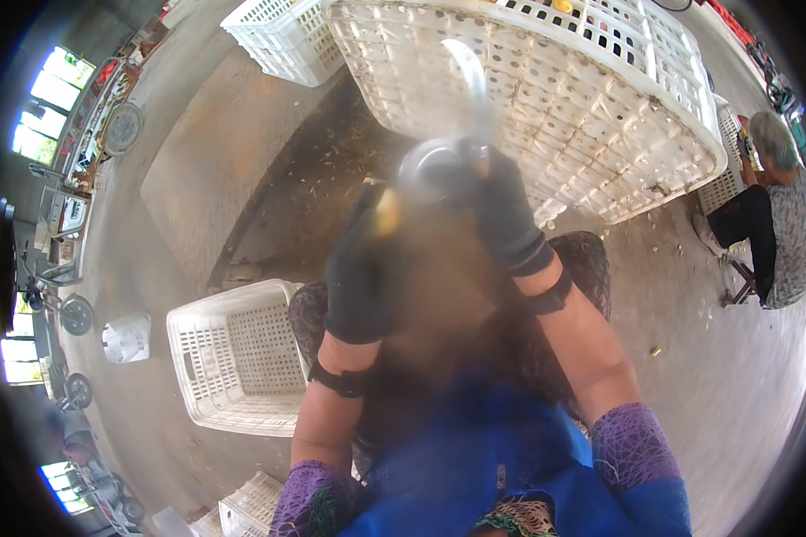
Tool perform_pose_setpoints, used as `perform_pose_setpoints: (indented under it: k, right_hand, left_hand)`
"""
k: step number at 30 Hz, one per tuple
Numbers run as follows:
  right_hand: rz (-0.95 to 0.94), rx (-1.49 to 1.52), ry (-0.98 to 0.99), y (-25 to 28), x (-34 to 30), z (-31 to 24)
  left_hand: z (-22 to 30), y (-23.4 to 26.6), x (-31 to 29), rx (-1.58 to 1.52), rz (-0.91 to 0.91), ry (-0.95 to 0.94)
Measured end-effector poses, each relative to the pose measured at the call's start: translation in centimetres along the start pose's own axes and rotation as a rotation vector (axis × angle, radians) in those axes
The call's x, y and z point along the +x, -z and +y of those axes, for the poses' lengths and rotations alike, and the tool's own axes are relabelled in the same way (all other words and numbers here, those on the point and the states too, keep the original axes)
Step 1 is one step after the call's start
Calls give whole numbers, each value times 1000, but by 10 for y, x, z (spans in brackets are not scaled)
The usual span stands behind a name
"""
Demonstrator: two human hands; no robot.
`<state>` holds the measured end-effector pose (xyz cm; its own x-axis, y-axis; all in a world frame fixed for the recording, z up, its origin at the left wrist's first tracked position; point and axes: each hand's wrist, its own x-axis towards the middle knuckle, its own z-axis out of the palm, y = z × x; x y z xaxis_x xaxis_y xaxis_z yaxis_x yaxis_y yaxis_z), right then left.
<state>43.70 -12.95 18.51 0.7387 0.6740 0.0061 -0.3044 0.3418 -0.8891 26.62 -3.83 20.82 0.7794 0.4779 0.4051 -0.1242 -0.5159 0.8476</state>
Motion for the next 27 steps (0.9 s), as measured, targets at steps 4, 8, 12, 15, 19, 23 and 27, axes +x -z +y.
perform_pose_setpoints:
  k: [4, 8, 12, 15, 19, 23, 27]
  right_hand:
    - [-70, -757, 312, 3, 7, 9]
    - [-25, -530, 220, 7, 4, 8]
    - [-47, -488, 96, 12, 0, 5]
    - [-101, -718, 303, 16, 6, 6]
    - [-208, -778, 403, 18, 6, 6]
    - [-264, -810, 514, 9, 6, 0]
    - [18, -633, 287, 6, 8, -16]
  left_hand:
    - [-17, -7, 12, 29, 5, -112]
    - [-4, -4, 20, 333, -82, -319]
    - [22, -6, 11, 26, -93, 74]
    - [21, -7, 12, 83, -82, 110]
    - [13, -6, 11, 242, -66, 67]
    - [10, -10, 10, 175, -51, 82]
    - [9, -12, 10, 36, -22, 105]
